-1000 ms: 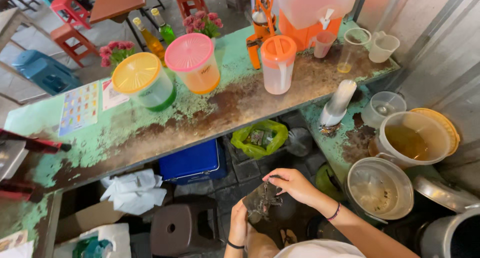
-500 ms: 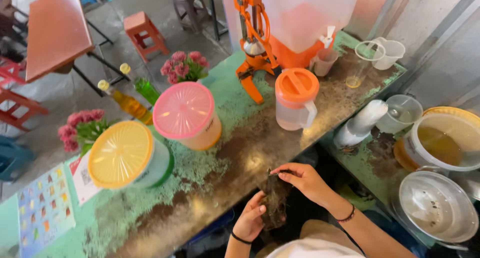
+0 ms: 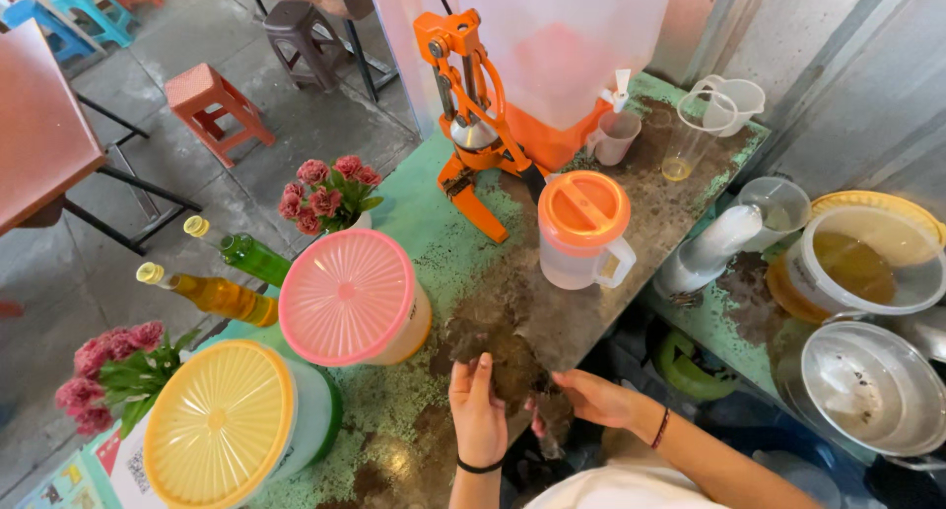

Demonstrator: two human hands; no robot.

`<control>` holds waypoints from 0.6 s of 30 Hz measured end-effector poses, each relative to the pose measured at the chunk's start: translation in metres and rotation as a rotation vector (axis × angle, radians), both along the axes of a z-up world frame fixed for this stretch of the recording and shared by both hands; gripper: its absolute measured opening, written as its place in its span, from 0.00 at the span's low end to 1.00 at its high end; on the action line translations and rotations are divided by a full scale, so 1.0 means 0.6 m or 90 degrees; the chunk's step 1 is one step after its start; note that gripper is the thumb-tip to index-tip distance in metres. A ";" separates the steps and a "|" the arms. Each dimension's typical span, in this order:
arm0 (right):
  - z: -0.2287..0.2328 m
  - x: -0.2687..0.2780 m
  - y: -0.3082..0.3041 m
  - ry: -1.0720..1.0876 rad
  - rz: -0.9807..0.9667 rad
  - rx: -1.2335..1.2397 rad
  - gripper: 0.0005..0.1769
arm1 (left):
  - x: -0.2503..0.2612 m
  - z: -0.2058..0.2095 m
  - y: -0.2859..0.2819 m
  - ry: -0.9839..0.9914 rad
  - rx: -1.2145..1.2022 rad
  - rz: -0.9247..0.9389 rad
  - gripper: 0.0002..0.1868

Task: The person wipes a grimy counter with a dark cloth, then rinses the cloth under a tap into a plastic basin before returning to scrub the same counter surface and a small card with a QR code.

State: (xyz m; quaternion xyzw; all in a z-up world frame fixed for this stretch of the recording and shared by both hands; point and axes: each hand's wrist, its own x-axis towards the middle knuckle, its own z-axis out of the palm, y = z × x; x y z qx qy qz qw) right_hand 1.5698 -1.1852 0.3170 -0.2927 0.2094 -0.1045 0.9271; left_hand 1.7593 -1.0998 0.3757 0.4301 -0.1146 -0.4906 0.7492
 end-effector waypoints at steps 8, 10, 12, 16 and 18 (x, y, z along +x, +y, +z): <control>-0.009 -0.082 -0.070 0.167 0.051 -0.117 0.18 | 0.053 -0.047 0.016 -0.197 0.077 0.153 0.21; -0.022 -0.085 -0.082 0.186 -0.031 -0.150 0.17 | 0.056 -0.047 0.018 -0.276 0.159 0.188 0.26; -0.036 -0.083 -0.084 0.351 -0.086 -0.120 0.18 | 0.056 -0.041 0.025 -0.424 0.196 0.180 0.23; -0.041 -0.077 -0.089 0.147 -0.119 0.002 0.18 | 0.052 -0.023 0.026 -0.768 0.472 0.103 0.23; -0.029 -0.069 -0.094 0.177 -0.108 0.026 0.20 | 0.051 -0.015 0.017 -0.733 0.492 0.054 0.24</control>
